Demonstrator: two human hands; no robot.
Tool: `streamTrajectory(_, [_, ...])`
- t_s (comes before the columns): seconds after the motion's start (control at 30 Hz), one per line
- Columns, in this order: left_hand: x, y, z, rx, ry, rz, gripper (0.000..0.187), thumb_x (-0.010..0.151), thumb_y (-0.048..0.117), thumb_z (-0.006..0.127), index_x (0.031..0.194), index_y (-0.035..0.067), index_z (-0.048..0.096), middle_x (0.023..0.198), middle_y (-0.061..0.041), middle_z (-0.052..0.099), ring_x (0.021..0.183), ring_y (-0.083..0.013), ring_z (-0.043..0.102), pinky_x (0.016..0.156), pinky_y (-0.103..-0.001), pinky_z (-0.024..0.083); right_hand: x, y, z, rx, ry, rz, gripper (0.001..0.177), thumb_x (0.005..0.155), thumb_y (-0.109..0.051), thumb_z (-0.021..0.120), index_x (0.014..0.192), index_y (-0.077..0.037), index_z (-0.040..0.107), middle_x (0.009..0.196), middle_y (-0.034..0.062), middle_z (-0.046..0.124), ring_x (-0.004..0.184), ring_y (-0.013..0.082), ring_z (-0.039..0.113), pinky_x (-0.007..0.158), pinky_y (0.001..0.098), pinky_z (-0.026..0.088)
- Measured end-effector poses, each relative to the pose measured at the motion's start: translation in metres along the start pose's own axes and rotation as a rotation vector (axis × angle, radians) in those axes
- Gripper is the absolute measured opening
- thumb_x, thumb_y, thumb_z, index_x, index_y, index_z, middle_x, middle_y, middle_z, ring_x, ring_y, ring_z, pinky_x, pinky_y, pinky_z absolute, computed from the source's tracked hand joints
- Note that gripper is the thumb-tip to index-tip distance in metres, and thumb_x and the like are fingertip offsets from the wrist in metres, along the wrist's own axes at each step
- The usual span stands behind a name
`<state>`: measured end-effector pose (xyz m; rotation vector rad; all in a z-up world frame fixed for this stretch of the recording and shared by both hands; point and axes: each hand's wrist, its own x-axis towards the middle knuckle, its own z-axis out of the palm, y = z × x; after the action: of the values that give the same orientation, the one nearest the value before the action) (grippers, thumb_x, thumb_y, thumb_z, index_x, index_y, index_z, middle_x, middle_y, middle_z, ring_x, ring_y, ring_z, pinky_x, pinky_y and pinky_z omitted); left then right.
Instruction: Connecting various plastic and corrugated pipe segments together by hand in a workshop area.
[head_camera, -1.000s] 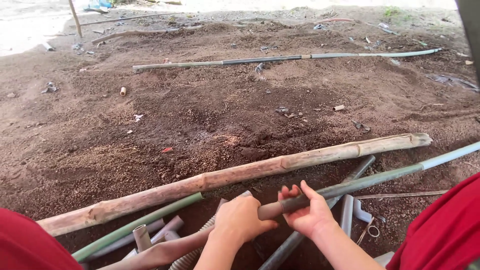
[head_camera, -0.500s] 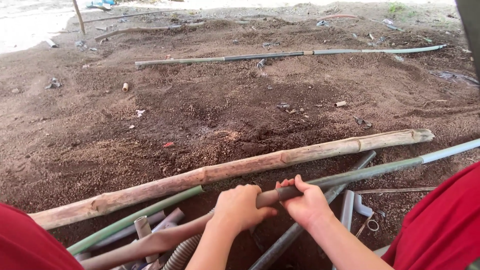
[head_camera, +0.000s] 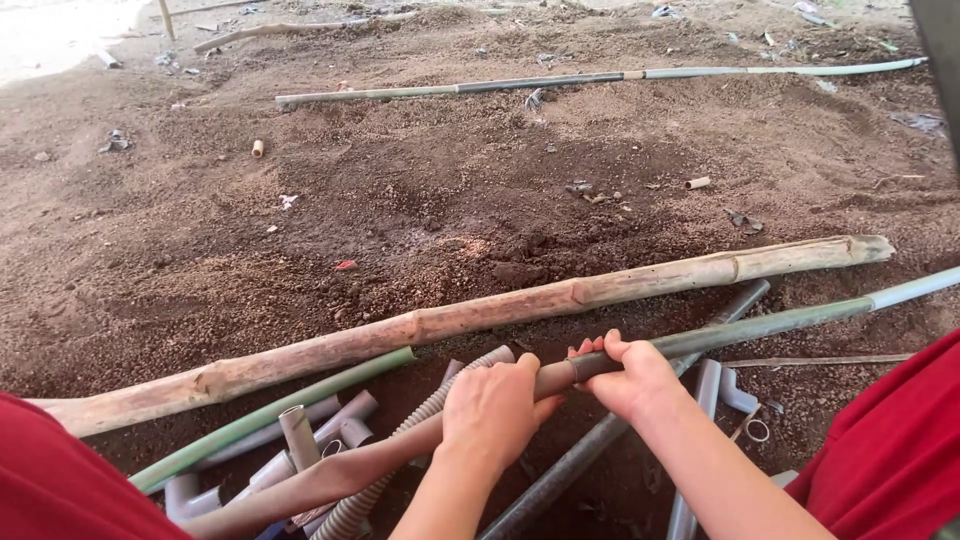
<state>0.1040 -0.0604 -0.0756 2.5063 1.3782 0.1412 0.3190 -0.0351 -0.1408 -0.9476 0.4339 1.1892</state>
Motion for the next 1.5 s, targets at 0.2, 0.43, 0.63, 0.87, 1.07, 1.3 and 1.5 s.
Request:
streamTrajectory(0.2, [-0.001,0.004,-0.047,-0.052,-0.277,-0.011,0.038,0.101,0.059,0.065,0.110,0.022,0.065,0.122,-0.007,0.070,0.119,-0.0318,0.064,0.100,-0.054,0.046,-0.013,-0.005,-0.001,-0.034,-0.061,0.031,0.011,0.107,-0.001,0.053,0.108,-0.012,0.053,0.107,0.0063,0.052,0.094,0.0175,0.052,0.112,0.0582,0.052])
streamTrajectory(0.43, [-0.010,-0.004,-0.065,-0.108,-0.412,-0.044,0.039,0.098,0.054,0.064,0.114,0.019,0.070,0.129,-0.004,0.072,0.125,-0.0289,0.066,0.116,-0.052,0.036,0.040,-0.040,-0.030,-0.004,-0.087,0.032,0.007,0.108,-0.008,0.054,0.106,-0.015,0.053,0.094,0.0046,0.053,0.080,0.0169,0.053,0.108,0.0589,0.053])
streamTrajectory(0.63, [0.000,-0.030,-0.063,-0.026,-0.103,-0.038,0.037,0.098,0.059,0.071,0.110,0.026,0.061,0.109,-0.002,0.078,0.102,-0.0314,0.073,0.089,-0.051,0.054,0.051,-0.077,-0.027,0.022,-0.079,-0.112,0.008,0.111,-0.013,0.053,0.111,-0.021,0.056,0.101,0.0025,0.058,0.084,0.0138,0.057,0.099,0.0478,0.058])
streamTrajectory(0.87, [0.045,-0.087,-0.017,0.363,0.891,-0.433,0.027,0.095,0.048,0.069,0.114,0.029,0.064,0.099,-0.001,0.065,0.105,-0.0260,0.059,0.095,-0.046,0.042,-0.029,-0.075,-0.002,0.093,-0.241,-0.024,0.019,0.104,-0.018,0.068,0.109,-0.001,0.062,0.102,0.0070,0.065,0.103,0.0243,0.071,0.110,0.0565,0.059])
streamTrajectory(1.07, [0.034,-0.039,-0.078,-0.583,0.516,-0.283,0.042,0.085,0.038,0.084,0.122,0.023,0.068,0.118,-0.004,0.070,0.114,-0.0264,0.066,0.105,-0.044,0.050,-0.107,-0.014,0.008,-0.203,-0.327,0.094,0.029,0.096,-0.022,0.072,0.115,0.000,0.067,0.117,0.0157,0.072,0.113,0.0315,0.069,0.113,0.0553,0.055])
streamTrajectory(1.3, [-0.006,0.057,-0.117,-0.139,-0.407,-0.151,0.059,0.090,0.060,0.079,0.127,0.015,0.068,0.138,-0.014,0.068,0.124,-0.0382,0.068,0.102,-0.052,0.056,-0.136,0.093,-0.017,-0.611,-0.606,0.369,0.028,0.112,-0.021,0.052,0.123,-0.009,0.073,0.113,0.0092,0.080,0.098,0.0234,0.074,0.088,0.0429,0.062])
streamTrajectory(1.5, [-0.001,0.007,-0.101,0.005,-0.429,-0.213,0.034,0.092,0.049,0.074,0.120,0.029,0.078,0.125,-0.002,0.079,0.120,-0.0269,0.073,0.108,-0.049,0.053,-0.117,0.056,-0.010,-1.140,-0.374,0.571,0.038,0.089,-0.020,0.070,0.127,-0.014,0.068,0.145,0.0116,0.078,0.138,0.0266,0.069,0.105,0.0596,0.047])
